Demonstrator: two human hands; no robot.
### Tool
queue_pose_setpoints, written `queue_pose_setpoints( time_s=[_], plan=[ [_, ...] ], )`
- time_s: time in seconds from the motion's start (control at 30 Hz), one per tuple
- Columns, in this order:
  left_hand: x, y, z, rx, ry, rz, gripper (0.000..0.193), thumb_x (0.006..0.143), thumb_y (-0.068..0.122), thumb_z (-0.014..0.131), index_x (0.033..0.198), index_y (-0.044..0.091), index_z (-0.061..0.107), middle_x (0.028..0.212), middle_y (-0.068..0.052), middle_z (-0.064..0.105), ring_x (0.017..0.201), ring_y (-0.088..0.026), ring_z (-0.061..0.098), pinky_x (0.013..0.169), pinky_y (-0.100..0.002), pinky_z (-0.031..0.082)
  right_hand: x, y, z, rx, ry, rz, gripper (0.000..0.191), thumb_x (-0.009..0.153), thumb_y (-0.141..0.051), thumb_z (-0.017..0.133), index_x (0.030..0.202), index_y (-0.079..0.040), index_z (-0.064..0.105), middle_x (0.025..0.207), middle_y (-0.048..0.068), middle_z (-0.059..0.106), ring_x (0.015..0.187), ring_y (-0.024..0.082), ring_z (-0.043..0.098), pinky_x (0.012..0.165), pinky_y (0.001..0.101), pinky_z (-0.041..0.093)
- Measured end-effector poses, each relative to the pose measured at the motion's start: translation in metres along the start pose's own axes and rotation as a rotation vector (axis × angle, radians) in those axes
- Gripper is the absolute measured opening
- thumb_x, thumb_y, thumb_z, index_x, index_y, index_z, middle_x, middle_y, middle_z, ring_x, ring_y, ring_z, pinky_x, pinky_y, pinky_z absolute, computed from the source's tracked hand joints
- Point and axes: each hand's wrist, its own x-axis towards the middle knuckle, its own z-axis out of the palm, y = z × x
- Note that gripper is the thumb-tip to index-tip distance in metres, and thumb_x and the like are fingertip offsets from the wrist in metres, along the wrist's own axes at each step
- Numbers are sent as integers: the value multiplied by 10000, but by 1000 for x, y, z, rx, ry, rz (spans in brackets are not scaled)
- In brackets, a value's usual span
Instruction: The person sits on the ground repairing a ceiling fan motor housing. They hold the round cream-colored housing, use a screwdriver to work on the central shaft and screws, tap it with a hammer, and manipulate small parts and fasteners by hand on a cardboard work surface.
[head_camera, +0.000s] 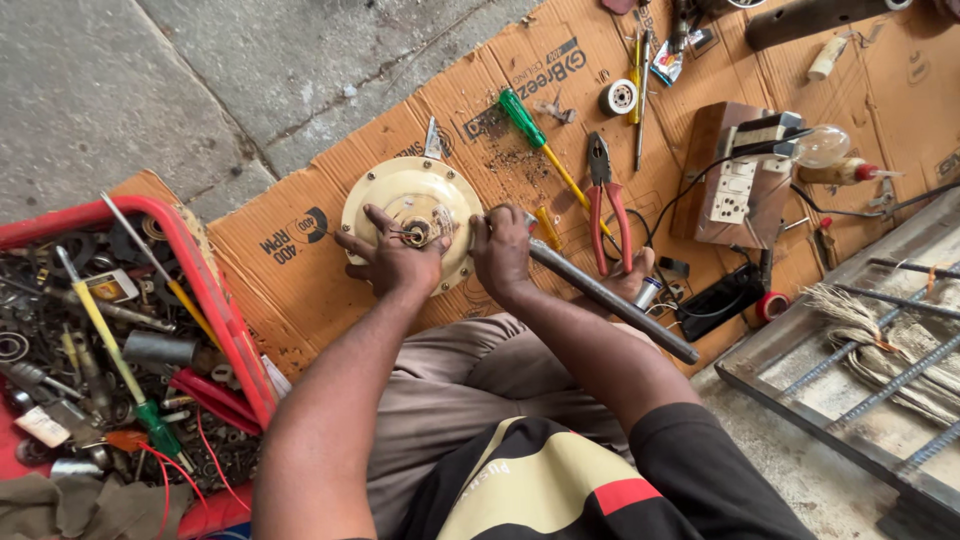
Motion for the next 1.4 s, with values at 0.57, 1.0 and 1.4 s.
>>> queue_pose_setpoints(
  time_s=[0.57, 1.0, 1.4],
  plan=[
    [9, -10, 9, 11, -17, 22, 1273, 699, 549, 895, 1653, 296, 90, 1659, -291, -168, 1441, -693, 103, 1150, -653, 343, -1, 2, 2, 87, 25, -86, 148, 945, -132, 655, 963, 14, 640, 1062, 195, 615, 973, 345, 613, 837, 455, 509],
    [22, -26, 25, 82, 142, 187, 1328, 640, 639, 916, 1622, 149, 167, 1560, -394, -50, 1541, -575, 24, 1178, -713, 161, 129, 34, -43, -253, 77, 119, 413, 765, -238, 819, 1169, -213, 735, 1127, 174, 593, 1036, 383, 580, 827, 490, 496],
    [30, -20, 19, 34, 73, 94, 1269, 649, 566, 929, 1607, 315, 135, 1621, -294, -148, 1481, -627, 50, 1114, -680, 343, 125, 25, -30, 275, -248, 73, 288, 918, -177, 737, 1166, -51, 665, 967, 117, 726, 854, 251, 706, 783, 389, 551]
  ],
)
